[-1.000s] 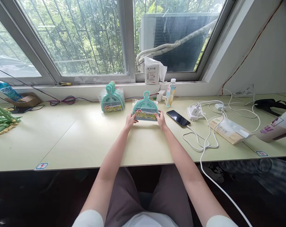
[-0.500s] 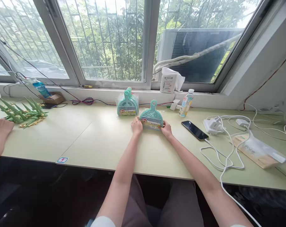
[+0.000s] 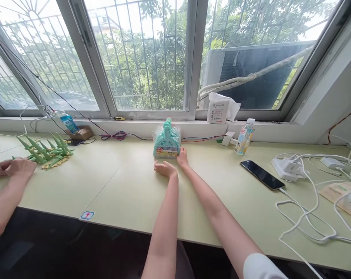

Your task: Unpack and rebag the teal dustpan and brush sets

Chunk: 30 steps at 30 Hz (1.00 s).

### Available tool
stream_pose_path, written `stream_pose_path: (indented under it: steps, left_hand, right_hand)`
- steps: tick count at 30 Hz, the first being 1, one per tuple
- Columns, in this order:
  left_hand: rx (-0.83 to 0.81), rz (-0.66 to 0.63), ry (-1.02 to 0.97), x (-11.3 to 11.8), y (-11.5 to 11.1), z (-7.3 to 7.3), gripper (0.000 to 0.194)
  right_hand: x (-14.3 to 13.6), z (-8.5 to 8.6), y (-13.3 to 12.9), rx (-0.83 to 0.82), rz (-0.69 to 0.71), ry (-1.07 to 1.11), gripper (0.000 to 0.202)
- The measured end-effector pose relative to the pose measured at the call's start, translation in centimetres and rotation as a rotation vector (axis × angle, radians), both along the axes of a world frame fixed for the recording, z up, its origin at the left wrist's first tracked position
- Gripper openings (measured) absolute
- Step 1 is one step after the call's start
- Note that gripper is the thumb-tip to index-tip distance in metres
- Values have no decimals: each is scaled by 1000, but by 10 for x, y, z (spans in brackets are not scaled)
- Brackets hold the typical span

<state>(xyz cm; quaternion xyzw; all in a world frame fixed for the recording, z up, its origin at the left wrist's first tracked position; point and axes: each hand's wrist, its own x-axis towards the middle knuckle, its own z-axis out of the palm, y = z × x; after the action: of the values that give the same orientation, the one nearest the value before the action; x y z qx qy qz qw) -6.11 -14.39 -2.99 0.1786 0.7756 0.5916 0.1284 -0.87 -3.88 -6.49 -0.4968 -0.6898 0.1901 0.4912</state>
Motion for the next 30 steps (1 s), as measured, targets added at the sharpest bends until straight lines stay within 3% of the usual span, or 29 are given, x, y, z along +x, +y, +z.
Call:
stream_pose_path:
  steps: [7, 14, 19, 25, 30]
  left_hand:
    - [40, -57, 28, -2, 7, 2, 37]
    - [-53, -159, 52, 1, 17, -2, 32]
    - [-154, -346, 125, 1, 21, -3, 27]
    - [-213, -339, 176, 2, 27, -4, 28]
    - [-142, -362, 181, -1, 32, -10, 26]
  right_hand:
    - [-22, 0, 21, 29, -123, 43, 44]
    - [-21, 4, 18, 8, -189, -65, 36]
    - [-16, 3, 14, -92, -238, 8, 39]
    - [0, 5, -1, -39, -228, 272, 40]
    - [46, 5, -26, -116, -136, 341, 20]
